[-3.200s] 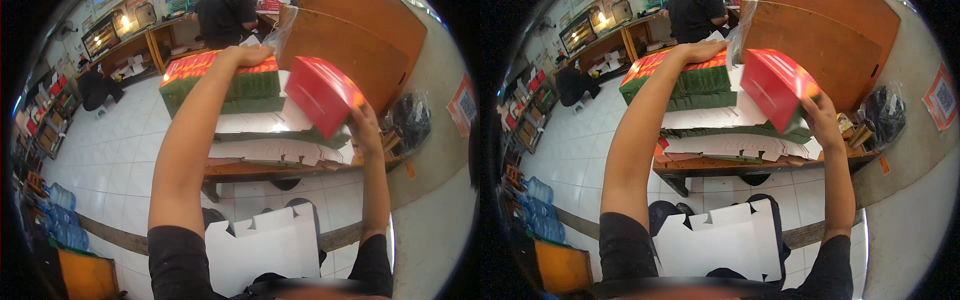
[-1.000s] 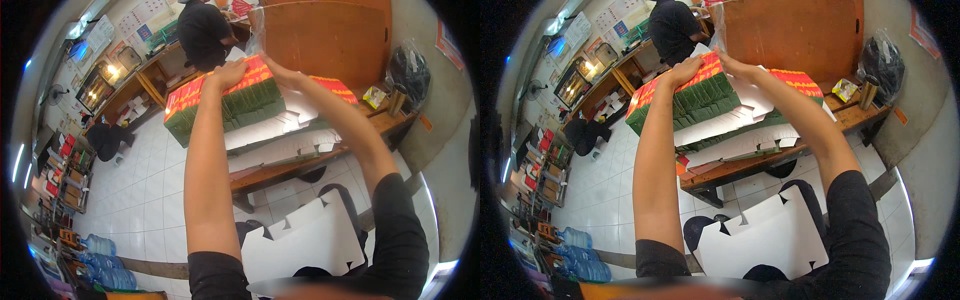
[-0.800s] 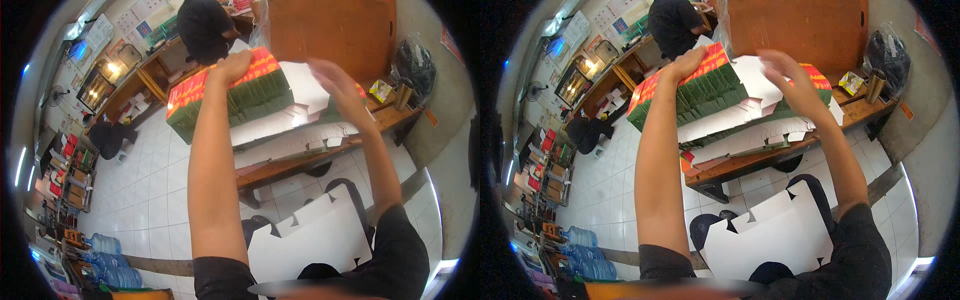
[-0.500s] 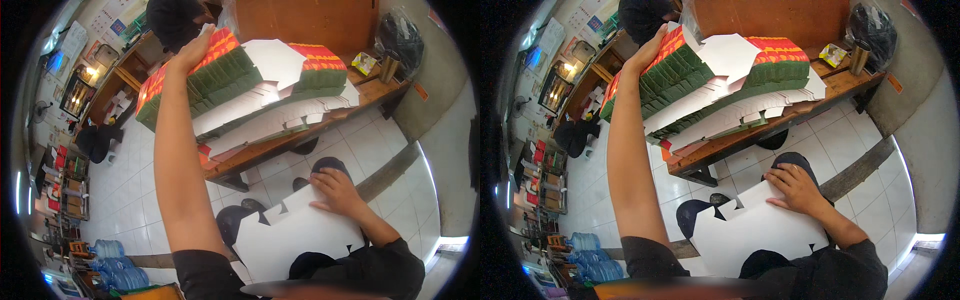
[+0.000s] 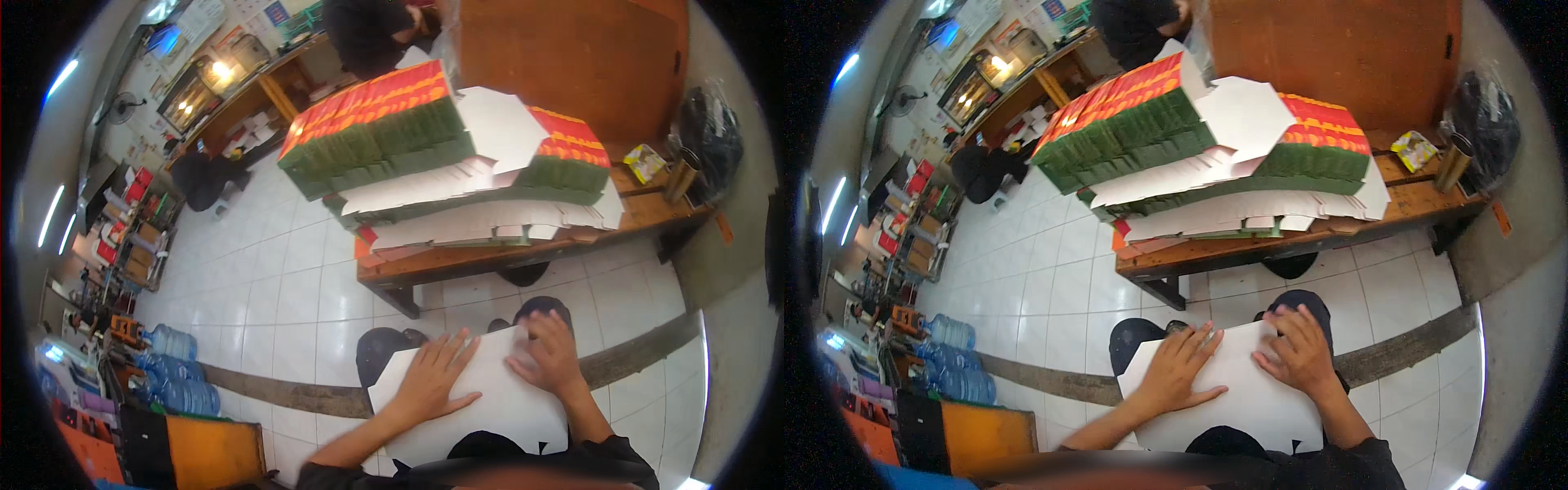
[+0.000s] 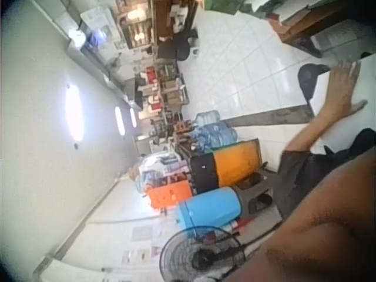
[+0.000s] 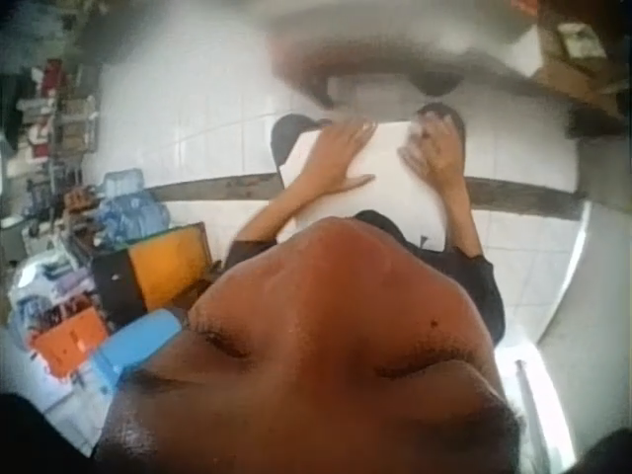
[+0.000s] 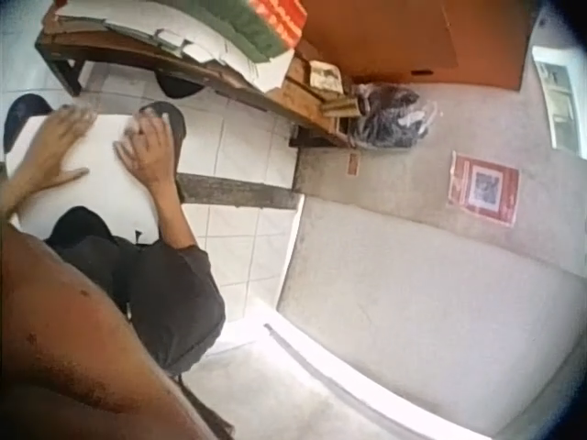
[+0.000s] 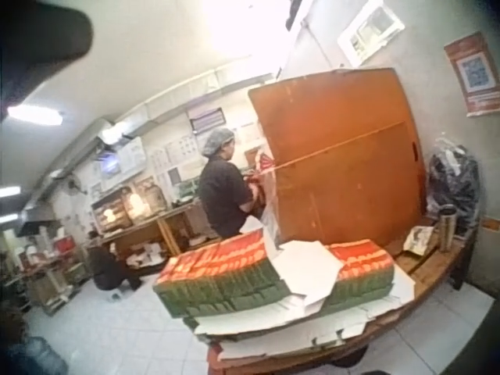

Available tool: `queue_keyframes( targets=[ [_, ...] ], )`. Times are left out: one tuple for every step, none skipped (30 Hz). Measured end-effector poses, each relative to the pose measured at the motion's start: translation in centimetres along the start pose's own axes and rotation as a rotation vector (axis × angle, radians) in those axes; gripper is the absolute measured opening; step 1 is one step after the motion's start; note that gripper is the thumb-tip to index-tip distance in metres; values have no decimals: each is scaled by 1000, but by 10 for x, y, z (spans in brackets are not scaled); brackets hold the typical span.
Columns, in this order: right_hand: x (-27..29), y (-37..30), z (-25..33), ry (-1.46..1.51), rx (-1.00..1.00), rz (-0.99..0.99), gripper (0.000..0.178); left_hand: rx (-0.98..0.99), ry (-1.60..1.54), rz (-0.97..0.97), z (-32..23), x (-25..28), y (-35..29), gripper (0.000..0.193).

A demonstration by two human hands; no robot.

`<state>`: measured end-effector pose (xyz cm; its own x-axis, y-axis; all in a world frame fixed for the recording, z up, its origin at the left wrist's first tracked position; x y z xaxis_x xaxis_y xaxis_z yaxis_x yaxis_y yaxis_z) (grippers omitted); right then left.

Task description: Assembling and stacking cardboard food containers at a table.

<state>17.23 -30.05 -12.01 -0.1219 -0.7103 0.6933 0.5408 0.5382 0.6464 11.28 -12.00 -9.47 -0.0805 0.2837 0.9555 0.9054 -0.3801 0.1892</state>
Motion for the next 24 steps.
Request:
queue_keyframes(
  targets=[
    [0, 3, -5, -35, -128, 15, 44, 29, 7, -39, -1, -11, -10, 78],
    [-4, 5, -11, -89, -282, 82, 46, 147, -62, -79, 3, -18, -17, 76],
    [-7, 11, -10, -65, -262, 108, 47, 273, -144, -109, 8, -23, -22, 74],
    [-8, 15, -5, -66, -199, 111, 47, 284, -149, -152, 7, -24, -25, 74],
    [-12, 18, -3, -24, -186, 142, 47, 300, -107, -203, 5, -23, -28, 73],
    [-14, 19, -2, 22, -188, 169, 48, 296, -65, -240, 2, -24, -30, 72],
    [-12, 19, 1, 18, -155, 113, 45, 357, -78, -286, 3, -24, -34, 72],
    [-14, 19, 2, 14, -126, 158, 45, 323, -42, -292, -1, -26, -35, 70],
    [-13, 17, 5, -27, -83, 122, 41, 305, -6, -259, -2, -29, -37, 67],
    [-10, 16, 4, -74, -88, 92, 38, 299, 0, -308, -1, -27, -40, 67],
    [-10, 13, 4, -109, -85, 98, 29, 224, -48, -311, -2, -24, -42, 65],
    [-6, 11, 9, -93, -27, 54, 29, 158, -87, -242, 0, -22, -42, 62],
    [-2, 8, 10, -57, -17, 30, 26, 147, -98, -313, 5, -10, -47, 62],
    [3, 7, 11, -14, -5, -11, 23, 172, -134, -411, 16, 7, -55, 58],
    [7, 5, 10, 56, -8, -7, 22, 192, -144, -471, 30, 23, -62, 54],
    [8, 5, 11, 59, 4, 54, 22, 350, -185, -538, 59, 39, -74, 55],
    [14, 6, 5, 204, -78, 33, 23, 466, -152, -556, 83, 50, -83, 51],
    [18, 6, 1, 360, -166, 2, 23, 563, -165, -471, 103, 50, -88, 49],
    [25, 8, 0, 392, -148, -19, 23, 516, -282, -277, 120, 40, -84, 45],
    [27, 11, -2, 299, -162, -25, 24, 567, -413, -208, 124, 25, -86, 41],
    [33, 13, -3, 220, -148, -85, 27, 517, -459, -222, 130, 20, -90, 40],
    [28, 16, -5, 234, -169, -5, 27, 483, -472, -319, 130, 17, -95, 36],
    [25, 18, -13, 98, -257, 6, 36, 476, -427, -405, 130, 15, -102, 32],
    [20, 16, -23, -77, -405, 72, 46, 491, -376, -459, 128, 11, -108, 28]
  ],
)
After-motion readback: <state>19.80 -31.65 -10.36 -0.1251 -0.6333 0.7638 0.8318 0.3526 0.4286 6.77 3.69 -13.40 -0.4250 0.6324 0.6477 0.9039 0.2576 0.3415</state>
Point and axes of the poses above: each hand's wrist, its own y-axis towards the middle knuckle, its own x-axis out of the back of the hand, z = x × y, the point moved 6 cm from there along y, towards the middle knuckle, and after that the axes turned 2 degrees about -x, right-handed, at the moved point
